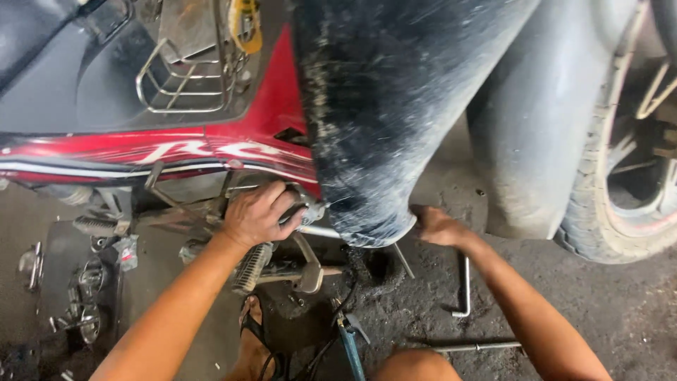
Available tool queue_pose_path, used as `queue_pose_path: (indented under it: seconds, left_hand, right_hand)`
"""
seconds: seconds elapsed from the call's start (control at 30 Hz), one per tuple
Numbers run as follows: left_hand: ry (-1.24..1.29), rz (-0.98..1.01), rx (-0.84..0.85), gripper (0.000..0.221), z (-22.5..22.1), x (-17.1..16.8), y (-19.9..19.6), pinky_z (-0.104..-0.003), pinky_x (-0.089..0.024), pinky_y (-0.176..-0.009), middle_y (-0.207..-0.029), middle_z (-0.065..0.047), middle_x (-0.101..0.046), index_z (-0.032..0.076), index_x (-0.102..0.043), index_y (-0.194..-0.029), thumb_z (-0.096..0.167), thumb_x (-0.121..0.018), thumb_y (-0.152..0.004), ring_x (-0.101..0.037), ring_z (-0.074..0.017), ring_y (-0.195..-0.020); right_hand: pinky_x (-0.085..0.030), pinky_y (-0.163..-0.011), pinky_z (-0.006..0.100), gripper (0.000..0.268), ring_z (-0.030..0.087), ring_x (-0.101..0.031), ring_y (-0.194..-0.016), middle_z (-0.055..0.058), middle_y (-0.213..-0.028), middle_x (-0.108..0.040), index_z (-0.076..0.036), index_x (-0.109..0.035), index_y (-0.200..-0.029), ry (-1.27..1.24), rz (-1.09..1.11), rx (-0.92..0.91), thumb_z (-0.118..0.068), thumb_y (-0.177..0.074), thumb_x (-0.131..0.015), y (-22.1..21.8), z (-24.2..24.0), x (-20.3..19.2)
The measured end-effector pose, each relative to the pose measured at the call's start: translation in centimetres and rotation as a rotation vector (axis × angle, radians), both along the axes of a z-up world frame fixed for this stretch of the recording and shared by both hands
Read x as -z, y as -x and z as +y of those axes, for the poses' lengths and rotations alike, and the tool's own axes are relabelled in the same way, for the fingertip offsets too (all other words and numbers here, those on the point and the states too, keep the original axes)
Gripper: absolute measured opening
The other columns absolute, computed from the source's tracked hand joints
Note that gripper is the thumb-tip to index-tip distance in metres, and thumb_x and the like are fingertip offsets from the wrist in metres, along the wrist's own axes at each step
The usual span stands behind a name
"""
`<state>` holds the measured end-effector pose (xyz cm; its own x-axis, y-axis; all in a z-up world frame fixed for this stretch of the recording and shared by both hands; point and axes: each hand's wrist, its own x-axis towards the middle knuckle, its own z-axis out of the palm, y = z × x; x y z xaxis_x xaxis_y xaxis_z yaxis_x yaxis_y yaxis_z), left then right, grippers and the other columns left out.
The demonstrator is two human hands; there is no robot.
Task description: Removing the exhaust pipe and disassembling related parts from a motorcycle using hand tools.
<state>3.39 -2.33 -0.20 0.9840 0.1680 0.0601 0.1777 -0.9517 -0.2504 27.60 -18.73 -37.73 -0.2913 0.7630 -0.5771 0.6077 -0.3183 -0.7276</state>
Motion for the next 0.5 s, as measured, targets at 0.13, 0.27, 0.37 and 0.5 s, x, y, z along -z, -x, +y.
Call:
queue_pose_path:
  seconds: [0.13,0.27,0.37,0.5]
  left_hand:
    - [0.020,-0.029,-0.005,0.029,0.0,-0.2,0.3,-0.035,-0.056,-0.061,-0.098,-0.009,-0.059,0.009,-0.063,-0.095,0.033,-0.078,-0.086,-0.066,-0.0222,-0.074]
    - [0.081,-0.008,-0.049,0.029,0.1,-0.2,0.2,-0.037,-0.056,-0.061,-0.094,-0.008,-0.057,0.011,-0.063,-0.092,0.033,-0.079,-0.084,-0.066,-0.0240,-0.073]
    - [0.104,-0.010,-0.055,0.028,-0.1,-0.3,0.2,-0.037,-0.056,-0.060,-0.095,-0.008,-0.059,0.011,-0.064,-0.093,0.033,-0.079,-0.083,-0.067,-0.0241,-0.073]
    - [0.110,-0.025,-0.051,0.027,0.2,0.1,0.5,-0.038,-0.056,-0.062,-0.096,-0.009,-0.058,0.011,-0.064,-0.093,0.032,-0.079,-0.085,-0.066,-0.0248,-0.074]
  right_hand:
    - [-0.039,-0.114,0.045,0.085,0.032,-0.052,-0.134,0.023,-0.155,-0.034,-0.004,-0.030,-0.149,-0.034,0.476,0.153,-0.033,-0.085,-0.078,-1.9,-2.5,-4.8]
    - [-0.052,-0.101,0.044,0.073,0.029,-0.064,-0.117,0.022,-0.132,-0.062,-0.002,-0.052,-0.138,-0.206,0.500,0.441,-0.033,-0.079,-0.082,-1.3,-4.2,-5.6]
    - [-0.061,-0.085,0.039,0.050,0.024,-0.076,-0.091,0.016,-0.106,-0.079,-0.001,-0.068,-0.120,-0.406,0.404,0.751,-0.030,-0.081,-0.080,1.6,-5.2,-2.4]
    - [-0.055,-0.070,0.036,0.034,0.020,-0.068,-0.077,0.013,-0.087,-0.075,0.001,-0.069,-0.109,-0.562,0.425,1.053,-0.026,-0.090,-0.077,5.7,-5.8,-0.9]
